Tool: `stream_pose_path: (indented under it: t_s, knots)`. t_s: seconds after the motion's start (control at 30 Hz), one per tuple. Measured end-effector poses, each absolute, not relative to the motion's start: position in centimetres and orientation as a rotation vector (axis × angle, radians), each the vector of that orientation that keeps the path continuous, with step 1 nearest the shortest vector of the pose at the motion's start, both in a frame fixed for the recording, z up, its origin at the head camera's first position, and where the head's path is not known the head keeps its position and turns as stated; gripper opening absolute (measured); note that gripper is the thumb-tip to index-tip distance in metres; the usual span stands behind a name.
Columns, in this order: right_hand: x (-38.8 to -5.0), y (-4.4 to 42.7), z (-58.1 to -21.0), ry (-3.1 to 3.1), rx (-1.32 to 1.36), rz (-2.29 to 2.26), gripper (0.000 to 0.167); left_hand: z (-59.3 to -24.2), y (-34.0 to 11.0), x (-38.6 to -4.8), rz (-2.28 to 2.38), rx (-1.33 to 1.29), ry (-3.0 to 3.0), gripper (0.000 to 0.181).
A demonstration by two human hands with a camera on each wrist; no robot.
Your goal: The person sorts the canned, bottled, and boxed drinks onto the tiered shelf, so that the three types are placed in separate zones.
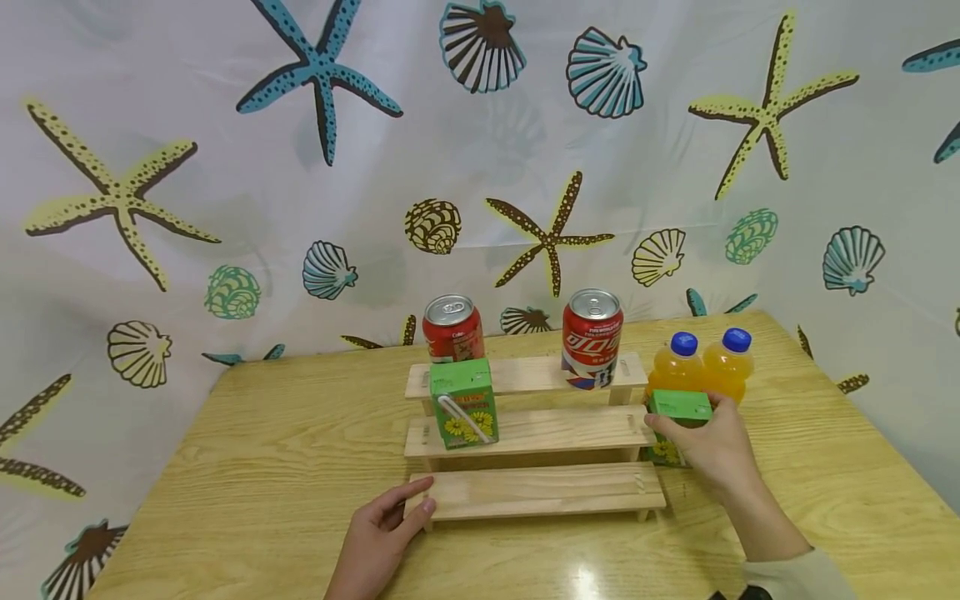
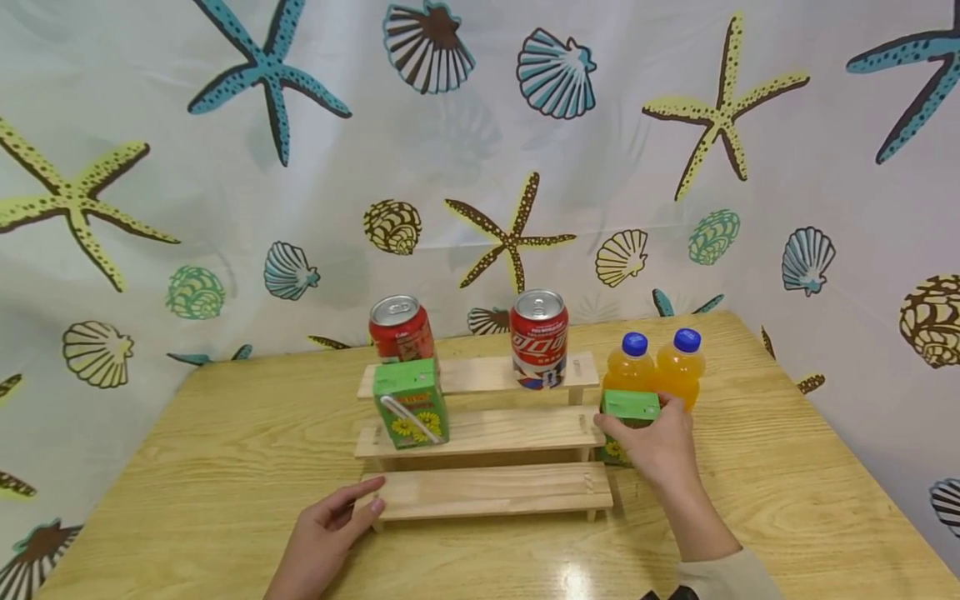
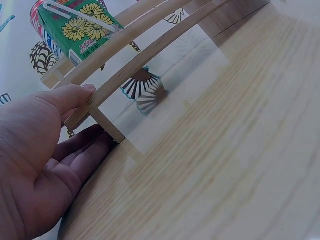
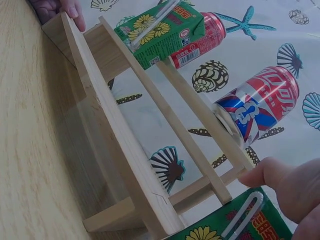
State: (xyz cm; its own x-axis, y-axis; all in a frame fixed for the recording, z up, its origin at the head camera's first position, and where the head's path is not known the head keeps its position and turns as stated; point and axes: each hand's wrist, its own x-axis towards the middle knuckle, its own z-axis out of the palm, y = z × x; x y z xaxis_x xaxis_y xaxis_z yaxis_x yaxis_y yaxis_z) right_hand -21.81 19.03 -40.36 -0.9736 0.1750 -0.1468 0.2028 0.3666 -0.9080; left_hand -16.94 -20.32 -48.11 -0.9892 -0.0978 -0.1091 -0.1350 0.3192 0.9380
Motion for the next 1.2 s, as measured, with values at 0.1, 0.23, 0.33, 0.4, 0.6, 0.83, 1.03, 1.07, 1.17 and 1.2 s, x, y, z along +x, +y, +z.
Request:
stream_pose_path:
  t_s: [0.1, 0.23, 0.33, 0.4, 0.6, 0.83, 1.03, 1.07, 1.17, 1.2]
  knots:
    - [-21.81, 19.04, -40.41, 2.581, 0.344, -1.717, 0.095, -48.15, -20.3, -16.93, 1.794, -0.216, 2.531, 0.04]
    - [-21.76, 19.06, -40.44, 2.592, 0.332, -1.716, 0.087, -48.05, -20.23, -16.88, 1.795, -0.213, 2.538, 0.039]
    - [-21.73, 19.0, -40.47, 2.606, 0.336, -1.713, 0.085, -47.91, -20.28, -16.83, 1.799, -0.21, 2.542, 0.039]
    - [-21.72, 18.97, -40.5, 2.625, 0.346, -1.698, 0.085, -47.92, -20.36, -16.83, 1.799, -0.202, 2.544, 0.039]
    - [-21.58, 19.01, -40.4, 2.703, 0.392, -1.6, 0.092, -48.1, -20.45, -16.9, 1.809, -0.196, 2.541, 0.039]
    - [-21.43, 19.07, -40.24, 2.758, 0.429, -1.544, 0.092, -48.03, -20.21, -16.83, 1.816, -0.214, 2.532, 0.04]
    - [-21.48, 19.27, -40.2, 2.795, 0.409, -1.507, 0.09, -47.9, -20.23, -16.65, 1.82, -0.206, 2.536, 0.041]
    - [-21.46, 19.33, -40.13, 2.805, 0.407, -1.503, 0.089, -47.91, -20.23, -16.65, 1.823, -0.205, 2.534, 0.041]
    - [-21.34, 19.45, -39.83, 2.835, 0.4, -1.497, 0.089, -47.99, -20.25, -16.63, 1.832, -0.198, 2.533, 0.041]
    - [-21.28, 19.47, -39.71, 2.844, 0.4, -1.496, 0.087, -48.02, -20.25, -16.63, 1.836, -0.197, 2.529, 0.042]
